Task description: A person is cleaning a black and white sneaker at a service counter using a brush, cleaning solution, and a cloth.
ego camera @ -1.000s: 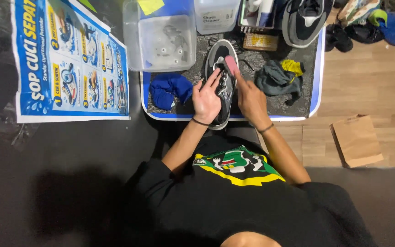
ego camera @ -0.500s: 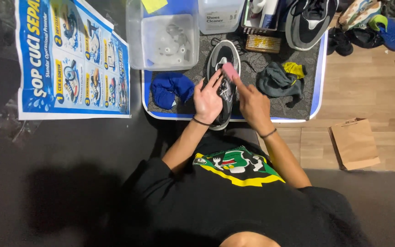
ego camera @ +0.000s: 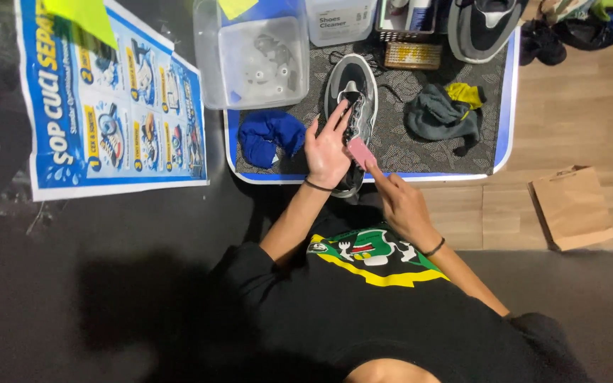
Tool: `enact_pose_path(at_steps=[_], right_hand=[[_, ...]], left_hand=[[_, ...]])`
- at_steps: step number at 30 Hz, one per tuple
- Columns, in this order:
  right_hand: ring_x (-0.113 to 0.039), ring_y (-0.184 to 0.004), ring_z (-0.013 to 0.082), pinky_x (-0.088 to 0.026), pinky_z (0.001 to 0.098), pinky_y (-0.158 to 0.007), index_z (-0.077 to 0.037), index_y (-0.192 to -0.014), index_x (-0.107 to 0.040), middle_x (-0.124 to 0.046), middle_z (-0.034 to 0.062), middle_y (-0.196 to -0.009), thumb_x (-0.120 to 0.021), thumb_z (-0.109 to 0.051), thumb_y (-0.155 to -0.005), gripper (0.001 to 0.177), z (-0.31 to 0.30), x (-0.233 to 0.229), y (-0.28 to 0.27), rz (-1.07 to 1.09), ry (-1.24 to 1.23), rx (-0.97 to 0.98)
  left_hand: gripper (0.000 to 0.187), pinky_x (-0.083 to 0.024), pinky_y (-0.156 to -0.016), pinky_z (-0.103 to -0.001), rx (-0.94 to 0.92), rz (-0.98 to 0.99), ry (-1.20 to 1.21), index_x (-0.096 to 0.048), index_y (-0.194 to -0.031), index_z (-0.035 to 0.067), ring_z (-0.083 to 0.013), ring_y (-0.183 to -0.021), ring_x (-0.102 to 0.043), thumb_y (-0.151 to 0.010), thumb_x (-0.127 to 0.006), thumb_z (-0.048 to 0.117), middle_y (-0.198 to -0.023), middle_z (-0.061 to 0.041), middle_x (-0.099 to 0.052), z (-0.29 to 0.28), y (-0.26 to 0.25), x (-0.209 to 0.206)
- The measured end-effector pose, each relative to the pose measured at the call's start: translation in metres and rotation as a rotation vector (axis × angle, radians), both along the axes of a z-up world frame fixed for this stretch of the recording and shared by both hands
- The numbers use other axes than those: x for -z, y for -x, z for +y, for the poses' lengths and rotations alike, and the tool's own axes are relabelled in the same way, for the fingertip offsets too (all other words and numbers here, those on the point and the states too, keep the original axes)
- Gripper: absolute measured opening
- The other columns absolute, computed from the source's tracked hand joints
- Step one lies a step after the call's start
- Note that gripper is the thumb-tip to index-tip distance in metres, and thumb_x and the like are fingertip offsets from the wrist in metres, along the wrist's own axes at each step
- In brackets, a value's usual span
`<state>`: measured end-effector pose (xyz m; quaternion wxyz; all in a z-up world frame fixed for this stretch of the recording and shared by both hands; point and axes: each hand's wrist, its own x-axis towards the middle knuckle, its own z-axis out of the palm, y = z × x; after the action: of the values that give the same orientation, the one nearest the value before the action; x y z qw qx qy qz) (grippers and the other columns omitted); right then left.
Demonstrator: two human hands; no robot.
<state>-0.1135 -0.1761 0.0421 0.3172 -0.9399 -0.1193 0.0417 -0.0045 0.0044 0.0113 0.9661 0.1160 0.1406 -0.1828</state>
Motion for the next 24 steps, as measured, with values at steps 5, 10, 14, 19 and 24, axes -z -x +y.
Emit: enact_pose_path(at_steps=[5,10,14,19,24], right_hand=[[-0.063,-0.073,0.0459,-0.051,0.0552,-0.062,-0.023,-0.154,-0.052,-0.059,0.0176,-0.08,-0.047,-0.013,-0.108,0.047,0.011,0.006,-0.044,-0.12,-0.06,0.109],[-0.065,-0.075,0.0461,-0.051,0.0549,-0.063,-0.021,-0.157,-0.048,-0.062,0.0183,-0.082,-0.045,-0.011,-0.109,0.05,0.012,0.023,-0.079,-0.128,-0.079,0.155],[-0.066,-0.078,0.0472,-0.053,0.0522,-0.065,-0.016,-0.154,-0.053,-0.063,0.0214,-0.083,-0.048,-0.013,-0.108,0.046,0.014,0.022,-0.044,-0.077,-0.13,0.109],[-0.064,-0.073,0.0383,-0.053,0.0471,-0.062,-0.03,-0.154,-0.051,-0.055,0.0095,-0.079,-0.049,-0.017,-0.104,0.052,-0.001,0.01,0.024,-0.027,-0.046,0.008],[-0.063,-0.069,0.0299,-0.055,0.0418,-0.061,-0.041,-0.152,-0.052,-0.05,0.0014,-0.078,-0.046,-0.021,-0.105,0.052,-0.006,0.036,0.022,-0.073,0.059,0.032]], left_hand=[[0.074,-0.049,-0.104,-0.044,-0.024,-0.001,-0.041,-0.039,-0.158,0.01,-0.0309,-0.125,-0.056,-0.096,-0.053,0.048,-0.16,-0.013,-0.037,0.002,-0.004,0.034],[0.073,-0.045,-0.11,-0.043,-0.029,-0.011,-0.066,-0.041,-0.158,0.011,-0.0314,-0.131,-0.053,-0.095,-0.053,0.048,-0.161,-0.011,-0.035,0.002,-0.002,0.045],[0.073,-0.044,-0.111,-0.046,-0.03,-0.004,-0.063,-0.043,-0.157,0.013,-0.0312,-0.129,-0.054,-0.094,-0.055,0.049,-0.161,-0.011,-0.036,0.002,-0.001,0.035],[0.074,-0.051,-0.102,-0.041,-0.016,-0.016,-0.091,-0.039,-0.158,0.014,-0.0277,-0.117,-0.061,-0.095,-0.052,0.05,-0.161,-0.01,-0.035,0.002,-0.001,0.025],[0.073,-0.05,-0.104,-0.046,-0.034,-0.019,-0.102,-0.041,-0.157,0.012,-0.0301,-0.12,-0.06,-0.097,-0.054,0.05,-0.159,-0.013,-0.039,-0.001,0.0,0.032]])
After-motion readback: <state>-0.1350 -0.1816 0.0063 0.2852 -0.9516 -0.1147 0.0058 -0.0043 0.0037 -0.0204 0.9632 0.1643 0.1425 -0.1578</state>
